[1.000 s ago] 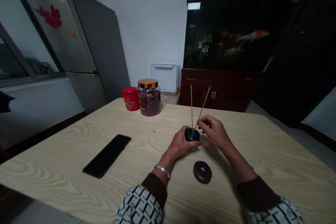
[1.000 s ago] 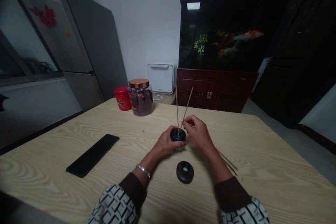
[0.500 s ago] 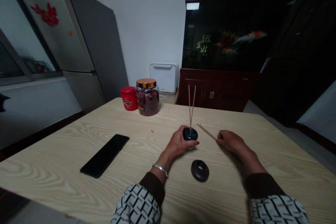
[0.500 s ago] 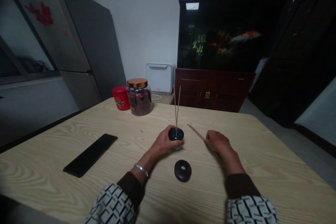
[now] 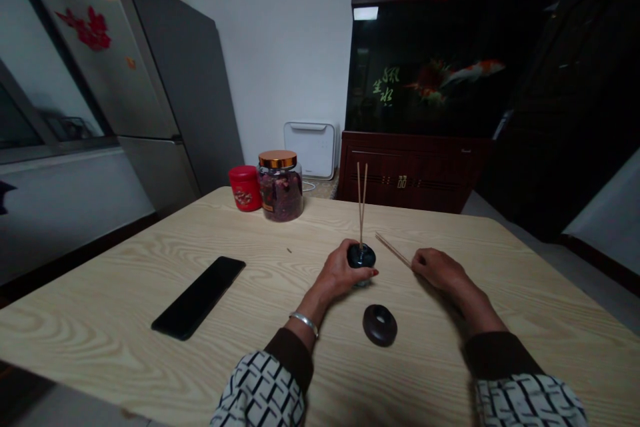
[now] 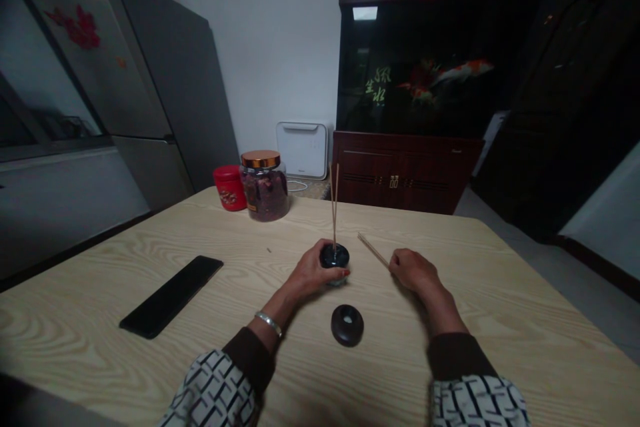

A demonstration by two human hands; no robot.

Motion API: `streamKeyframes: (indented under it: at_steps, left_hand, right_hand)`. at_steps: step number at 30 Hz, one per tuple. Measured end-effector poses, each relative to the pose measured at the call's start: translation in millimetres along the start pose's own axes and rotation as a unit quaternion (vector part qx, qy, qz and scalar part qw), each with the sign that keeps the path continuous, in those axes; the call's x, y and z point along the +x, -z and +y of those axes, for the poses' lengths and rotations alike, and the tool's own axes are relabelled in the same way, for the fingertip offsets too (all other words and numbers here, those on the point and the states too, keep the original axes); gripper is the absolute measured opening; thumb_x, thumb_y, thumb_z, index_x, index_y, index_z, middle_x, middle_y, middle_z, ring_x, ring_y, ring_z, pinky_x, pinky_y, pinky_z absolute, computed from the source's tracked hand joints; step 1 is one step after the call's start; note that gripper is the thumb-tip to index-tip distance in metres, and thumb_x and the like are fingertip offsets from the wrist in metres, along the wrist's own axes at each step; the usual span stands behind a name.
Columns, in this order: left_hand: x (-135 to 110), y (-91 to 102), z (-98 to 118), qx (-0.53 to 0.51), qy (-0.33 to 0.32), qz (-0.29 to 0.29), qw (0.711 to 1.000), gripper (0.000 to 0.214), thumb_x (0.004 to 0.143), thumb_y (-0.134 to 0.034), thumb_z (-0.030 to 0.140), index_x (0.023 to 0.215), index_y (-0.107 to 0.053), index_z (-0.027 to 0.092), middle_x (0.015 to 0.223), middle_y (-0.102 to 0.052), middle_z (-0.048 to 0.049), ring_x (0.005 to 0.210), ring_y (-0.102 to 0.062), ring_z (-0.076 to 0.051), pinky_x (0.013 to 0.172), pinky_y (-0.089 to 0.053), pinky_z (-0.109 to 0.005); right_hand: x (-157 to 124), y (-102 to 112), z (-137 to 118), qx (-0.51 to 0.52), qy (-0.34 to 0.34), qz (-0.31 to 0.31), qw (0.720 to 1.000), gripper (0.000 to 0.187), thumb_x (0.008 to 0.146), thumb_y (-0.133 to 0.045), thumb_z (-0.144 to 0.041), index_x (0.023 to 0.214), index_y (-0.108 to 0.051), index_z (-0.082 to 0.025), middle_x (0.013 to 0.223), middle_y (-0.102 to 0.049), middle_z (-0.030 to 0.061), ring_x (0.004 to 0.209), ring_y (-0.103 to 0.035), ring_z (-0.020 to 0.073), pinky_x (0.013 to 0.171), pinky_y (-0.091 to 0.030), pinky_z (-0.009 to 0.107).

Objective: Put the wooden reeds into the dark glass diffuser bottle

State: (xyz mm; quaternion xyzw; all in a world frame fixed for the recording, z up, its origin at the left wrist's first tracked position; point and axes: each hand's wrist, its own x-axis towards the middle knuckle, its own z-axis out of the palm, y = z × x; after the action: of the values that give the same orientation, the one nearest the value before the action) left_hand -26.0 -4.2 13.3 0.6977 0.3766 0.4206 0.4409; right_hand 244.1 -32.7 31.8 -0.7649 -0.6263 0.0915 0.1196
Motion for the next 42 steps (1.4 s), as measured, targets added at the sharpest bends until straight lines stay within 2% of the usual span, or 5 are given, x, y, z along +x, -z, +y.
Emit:
streamKeyframes:
  at_steps: [5,10,13,32,42]
  left_hand:
    - [-0.6,0.9,1.3,0.006,0.001,-0.008,1.000,0.064,0.060,-0.087,0.043,0.112,-0.060,0.017,0.096,-0.066,-0.0066,0.087,-0.061,-0.021,0.078,-0.051,-0.034]
    - [-0.5,1.1,2.9,0.016,0.000,-0.003,1.000,0.064,0.059,-0.087,0.043,0.111,-0.060,0.017,0.095,-0.066,-0.0063,0.087,-0.061,-0.021,0.079,-0.051,-0.036]
    - [-0.9,1.2,4.7,0.011,0.005,0.002,1.000,0.066,0.057,-0.089,0.043,0.110,-0.060,0.017,0.095,-0.066,-0.0064,0.088,-0.061,-0.022,0.080,-0.051,-0.037]
    - [-1.3,1.8,5.9,0.020,-0.006,-0.002,1.000,0.064,0.059,-0.087,0.043,0.111,-0.059,0.018,0.096,-0.066,-0.0051,0.087,-0.060,-0.021,0.078,-0.048,-0.034]
    - [-2.0,1.4,6.2,-0.007,0.009,-0.001,1.000,0.065,0.057,-0.089,0.042,0.110,-0.060,0.018,0.094,-0.065,-0.0061,0.085,-0.060,-0.021,0.079,-0.051,-0.036]
  right_hand:
    - [-6.1,39.6,-14.4,0.222,0.059,0.125,0.965,0.012,0.078,-0.063,-0.031,0.074,-0.067,-0.020,0.073,-0.068,0.0048,0.068,-0.061,0.0163,0.060,-0.043,0.026]
    - [-22.6,74.3,-71.6,0.570,0.090,0.270,0.771,0.027,0.072,-0.075,-0.040,0.087,-0.065,-0.020,0.079,-0.067,0.0034,0.067,-0.063,0.0146,0.049,-0.043,0.021]
    - [-27.4,68.9,-100.3,0.592,0.123,0.292,0.741,0.024,0.074,-0.077,-0.037,0.086,-0.065,-0.020,0.079,-0.068,0.0026,0.068,-0.063,0.0135,0.050,-0.046,0.021]
    - [-19.1,20.1,-127.3,0.356,0.217,0.191,0.889,0.018,0.088,-0.059,-0.037,0.089,-0.065,-0.020,0.083,-0.068,0.0034,0.076,-0.064,0.0173,0.066,-0.049,0.029]
    - [14.3,24.1,-31.1,0.080,0.105,0.062,0.989,0.013,0.082,-0.059,-0.032,0.079,-0.066,-0.021,0.080,-0.070,0.0051,0.073,-0.063,0.0186,0.065,-0.041,0.028]
